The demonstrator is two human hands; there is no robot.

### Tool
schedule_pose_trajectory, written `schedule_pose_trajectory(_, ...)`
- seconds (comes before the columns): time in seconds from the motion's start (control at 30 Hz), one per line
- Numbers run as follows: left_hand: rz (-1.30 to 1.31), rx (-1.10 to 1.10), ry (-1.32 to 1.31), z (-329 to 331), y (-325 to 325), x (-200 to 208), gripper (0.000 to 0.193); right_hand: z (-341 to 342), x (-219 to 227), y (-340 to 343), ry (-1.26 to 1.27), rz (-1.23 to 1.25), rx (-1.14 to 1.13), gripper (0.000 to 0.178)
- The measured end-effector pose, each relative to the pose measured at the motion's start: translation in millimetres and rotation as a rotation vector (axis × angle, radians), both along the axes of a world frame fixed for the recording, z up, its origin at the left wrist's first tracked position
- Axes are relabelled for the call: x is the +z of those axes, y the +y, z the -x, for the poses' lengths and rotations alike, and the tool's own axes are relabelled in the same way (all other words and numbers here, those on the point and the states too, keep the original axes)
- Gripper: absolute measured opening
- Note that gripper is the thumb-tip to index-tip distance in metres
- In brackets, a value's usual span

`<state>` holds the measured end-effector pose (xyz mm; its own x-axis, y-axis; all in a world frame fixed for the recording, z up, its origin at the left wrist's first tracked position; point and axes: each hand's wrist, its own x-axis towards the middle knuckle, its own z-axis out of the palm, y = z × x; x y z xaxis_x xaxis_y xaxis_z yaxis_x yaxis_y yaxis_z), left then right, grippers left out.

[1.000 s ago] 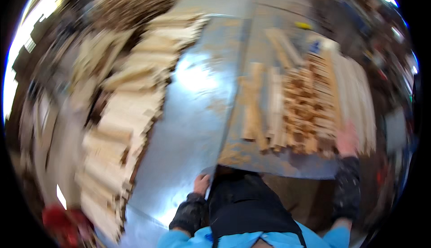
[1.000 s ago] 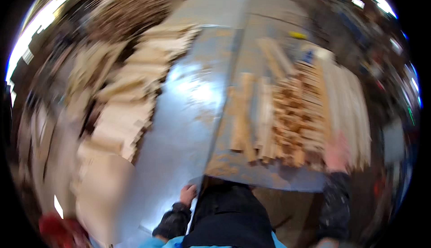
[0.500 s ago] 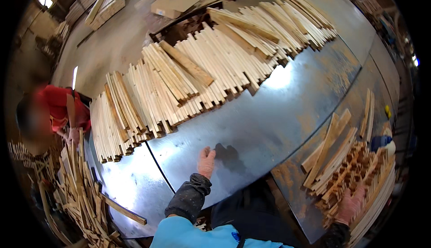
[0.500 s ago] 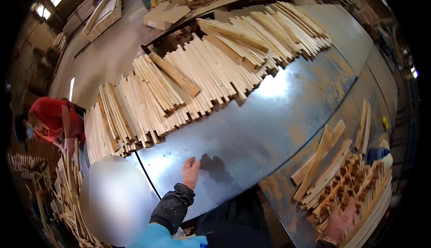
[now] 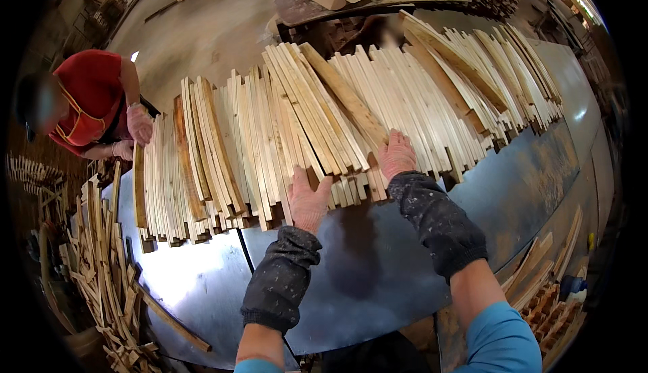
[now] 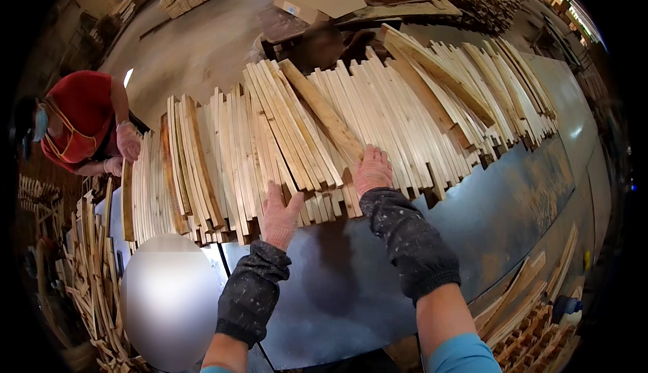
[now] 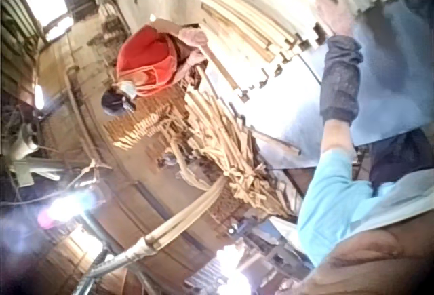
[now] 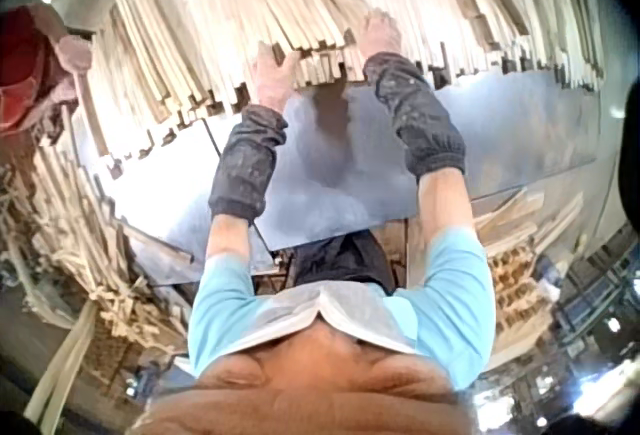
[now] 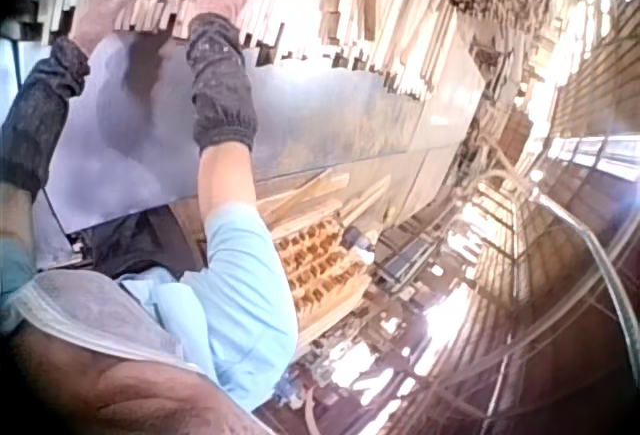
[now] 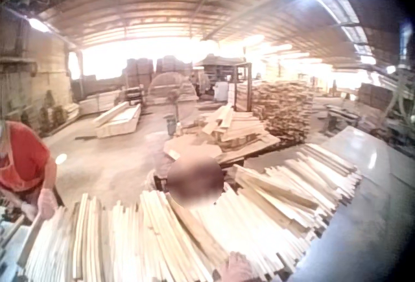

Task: The person walks through a woodworking workshop and begins sorting thin wooden slats on a metal table. They pick up stacks of slats, align them, and place them onto a conveyor belt. The person repeats this process, gathering slats from the table and feeding them into the machine.

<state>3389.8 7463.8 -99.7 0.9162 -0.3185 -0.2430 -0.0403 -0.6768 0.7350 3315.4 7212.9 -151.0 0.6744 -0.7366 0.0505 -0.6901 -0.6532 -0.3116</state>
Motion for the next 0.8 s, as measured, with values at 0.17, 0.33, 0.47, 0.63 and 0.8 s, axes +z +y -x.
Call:
schedule_pose_trajectory(0.17,-0.096,-0.013,-0.052,-22,-14,-26,0.106,-37,13,19,-0.046,-0.446,0.006,0.064)
schedule_pose_trajectory(0.33,-0.02,-0.012,-0.075,-38,-24,-24,0.106,-51,25,29,-0.274,-0.706,0.161,0.053)
schedule_pose_trajectory(0.47,-0.039,0.022,-0.067,-33,-29,-17,0.106,-59,10,39,-0.214,-0.474,0.174,0.045)
schedule_pose_trajectory(0.63,-0.036,-0.023,-0.039,21,3,-17,0.105,8,29,64,-0.105,-0.704,0.203,0.042)
schedule_pose_trajectory(0.8,0.35,0.188,0.272,148,60,8,0.081,151,56,103,-0.136,-0.83,0.227,0.052)
